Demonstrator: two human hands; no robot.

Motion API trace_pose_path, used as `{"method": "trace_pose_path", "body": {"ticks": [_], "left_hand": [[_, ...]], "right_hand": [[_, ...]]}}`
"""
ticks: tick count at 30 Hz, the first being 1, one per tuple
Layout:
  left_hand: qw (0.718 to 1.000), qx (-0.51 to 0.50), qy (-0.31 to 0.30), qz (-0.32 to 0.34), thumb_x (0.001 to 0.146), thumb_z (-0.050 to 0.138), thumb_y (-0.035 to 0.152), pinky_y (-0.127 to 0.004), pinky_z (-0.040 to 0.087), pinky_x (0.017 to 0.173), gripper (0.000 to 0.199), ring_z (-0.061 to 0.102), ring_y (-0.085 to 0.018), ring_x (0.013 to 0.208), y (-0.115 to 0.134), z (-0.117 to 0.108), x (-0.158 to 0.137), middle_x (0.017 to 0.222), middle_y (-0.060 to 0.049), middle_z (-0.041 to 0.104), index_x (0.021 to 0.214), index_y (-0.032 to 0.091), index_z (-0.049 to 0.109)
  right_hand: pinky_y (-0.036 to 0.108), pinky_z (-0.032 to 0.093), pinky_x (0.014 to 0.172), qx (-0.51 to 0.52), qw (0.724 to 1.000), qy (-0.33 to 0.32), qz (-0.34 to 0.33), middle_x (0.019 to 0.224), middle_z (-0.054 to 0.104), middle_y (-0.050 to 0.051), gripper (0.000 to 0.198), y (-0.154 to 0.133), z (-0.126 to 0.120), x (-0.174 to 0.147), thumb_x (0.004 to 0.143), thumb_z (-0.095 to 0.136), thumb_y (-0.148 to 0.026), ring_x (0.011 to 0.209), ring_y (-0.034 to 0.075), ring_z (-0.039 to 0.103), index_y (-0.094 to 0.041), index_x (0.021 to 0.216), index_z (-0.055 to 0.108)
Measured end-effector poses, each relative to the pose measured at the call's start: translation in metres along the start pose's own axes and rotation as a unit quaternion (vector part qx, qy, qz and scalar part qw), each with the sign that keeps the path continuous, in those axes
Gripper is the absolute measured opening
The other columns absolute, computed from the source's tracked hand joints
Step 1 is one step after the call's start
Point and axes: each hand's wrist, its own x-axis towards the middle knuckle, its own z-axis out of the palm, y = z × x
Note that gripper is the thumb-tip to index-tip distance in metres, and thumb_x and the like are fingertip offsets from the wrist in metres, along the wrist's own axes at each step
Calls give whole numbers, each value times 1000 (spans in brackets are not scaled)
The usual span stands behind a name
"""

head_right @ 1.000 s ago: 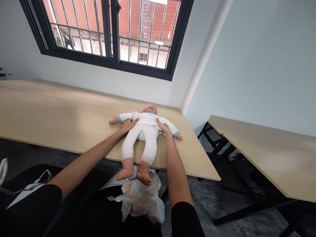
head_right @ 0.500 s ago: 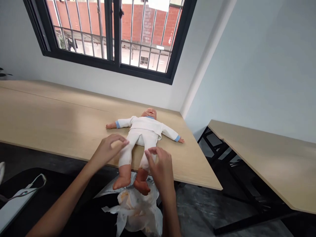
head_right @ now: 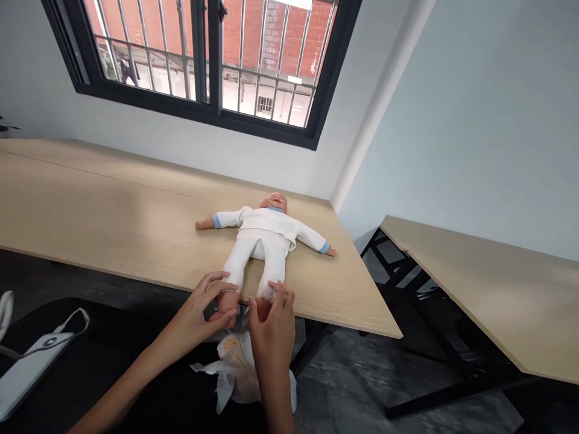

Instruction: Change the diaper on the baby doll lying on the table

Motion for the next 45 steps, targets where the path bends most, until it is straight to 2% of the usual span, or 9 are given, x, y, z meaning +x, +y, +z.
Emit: {"method": "trace_pose_path", "body": {"ticks": [7, 12, 18, 21, 24, 27, 34, 39, 45], "left_hand": [[993, -114, -12, -28, 76, 66, 34, -38, 51, 96, 26, 47, -24, 126, -9, -11, -2, 130, -5, 48, 100, 34, 58], [987, -150, -11, -56, 77, 66, 36, -43, 48, 102, 34, 50, -24, 125, -14, -12, -4, 136, -1, 47, 109, 38, 54], [986, -157, -19, -53, 80, 66, 35, -44, 45, 104, 39, 47, -25, 128, -17, -13, -5, 137, -2, 44, 116, 38, 52], [985, -165, -17, -56, 81, 66, 36, -47, 44, 104, 39, 48, -26, 127, -15, -14, -5, 138, -6, 44, 117, 31, 52], [985, -166, -12, -38, 81, 66, 34, -46, 44, 104, 36, 49, -27, 126, -13, -12, -5, 137, -10, 45, 114, 24, 53], [991, -134, 4, 2, 81, 67, 32, -45, 41, 106, 36, 46, -27, 129, -12, -5, -7, 136, -11, 47, 113, 23, 54], [998, -17, 24, 58, 82, 67, 28, -48, 33, 112, 45, 38, -25, 136, -11, 9, -16, 142, -10, 44, 124, 25, 50], [996, -2, 4, 93, 78, 70, 22, -49, 32, 113, 59, 32, -26, 140, -14, 11, -16, 146, -13, 41, 132, 23, 45], [997, -18, -1, 78, 76, 73, 23, -48, 34, 113, 59, 37, -26, 137, -10, 5, -13, 143, -13, 46, 130, 21, 49]], "right_hand": [[44, 45, 96, 34, 999, 4, 2, 123, 53, 9, 42, 8, -1, 0, 83, 54, -48, 118, 27, 50, -27, 119, 51], [41, 44, 96, 66, 998, -8, -5, 121, 56, 8, 40, 13, -4, 2, 84, 54, -47, 113, 25, 52, -26, 118, 54], [40, 48, 88, 79, 996, -33, 33, 117, 61, 7, 42, 22, -8, 3, 84, 54, -48, 103, 24, 58, -25, 120, 56], [43, 44, 95, 14, 999, 23, -26, 120, 61, 9, 41, 14, -8, -2, 87, 54, -45, 113, 27, 54, -22, 120, 58], [44, 36, 101, -54, 988, 81, -122, 117, 62, 9, 27, -6, -2, -6, 90, 53, -34, 118, 26, 50, -20, 110, 63], [41, 32, 104, -61, 981, 40, -180, 105, 67, 3, 15, -23, 7, -4, 90, 54, -24, 108, 21, 56, -22, 99, 66], [37, 26, 107, -40, 982, -46, -180, 93, 70, -3, 11, -25, 5, 9, 90, 57, -18, 93, 15, 61, -22, 91, 67], [37, 25, 107, -44, 980, -39, -190, 94, 70, -3, 13, -19, 6, 9, 92, 53, -17, 91, 15, 61, -21, 91, 66], [39, 24, 108, -64, 977, -30, -200, 92, 70, -2, 12, -18, 9, 9, 92, 53, -19, 90, 15, 62, -20, 89, 64]]}}
